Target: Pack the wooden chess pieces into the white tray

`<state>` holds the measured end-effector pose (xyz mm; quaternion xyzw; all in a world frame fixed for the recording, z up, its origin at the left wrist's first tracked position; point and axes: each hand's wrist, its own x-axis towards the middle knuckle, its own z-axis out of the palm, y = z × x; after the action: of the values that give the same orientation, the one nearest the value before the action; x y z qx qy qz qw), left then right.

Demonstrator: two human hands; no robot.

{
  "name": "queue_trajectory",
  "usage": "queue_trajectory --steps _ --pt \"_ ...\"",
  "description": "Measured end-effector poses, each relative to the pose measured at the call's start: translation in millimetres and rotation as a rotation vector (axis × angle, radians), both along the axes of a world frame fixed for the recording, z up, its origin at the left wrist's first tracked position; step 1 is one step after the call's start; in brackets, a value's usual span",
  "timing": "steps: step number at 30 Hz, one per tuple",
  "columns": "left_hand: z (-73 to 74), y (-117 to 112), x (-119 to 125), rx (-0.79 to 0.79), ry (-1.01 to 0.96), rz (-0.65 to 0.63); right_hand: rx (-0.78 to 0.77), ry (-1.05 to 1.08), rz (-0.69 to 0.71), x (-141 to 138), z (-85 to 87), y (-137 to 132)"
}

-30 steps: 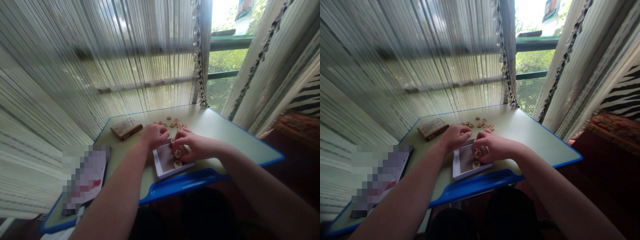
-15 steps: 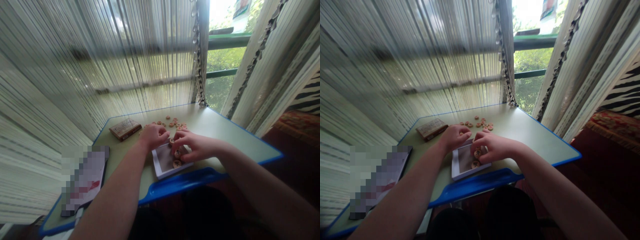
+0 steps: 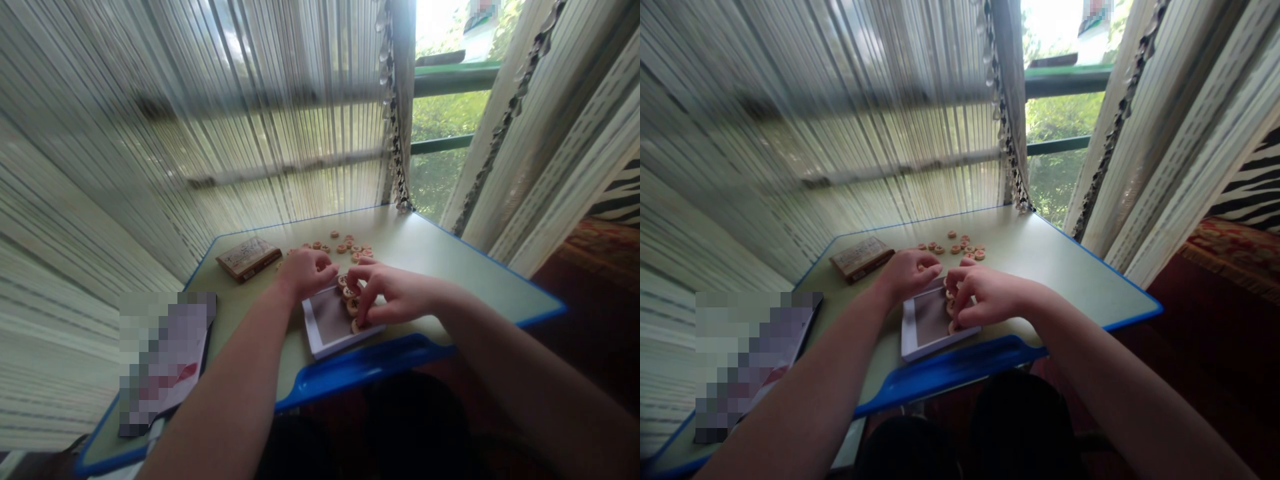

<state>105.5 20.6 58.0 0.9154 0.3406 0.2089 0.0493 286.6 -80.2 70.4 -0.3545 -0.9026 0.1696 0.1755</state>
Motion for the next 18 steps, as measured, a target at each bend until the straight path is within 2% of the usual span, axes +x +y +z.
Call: queue_trajectory --steps 11,18 --pt "-1.7 2.6 -0.6 0.016 -0.007 0.025 0.091 -0.029 -0.014 -6.8 -5.9 -0.9" --pt "-1.6 2.2 -0.9 0.047 0.037 0.022 0.092 -0.047 -0.013 -6.8 -7.0 0.4"
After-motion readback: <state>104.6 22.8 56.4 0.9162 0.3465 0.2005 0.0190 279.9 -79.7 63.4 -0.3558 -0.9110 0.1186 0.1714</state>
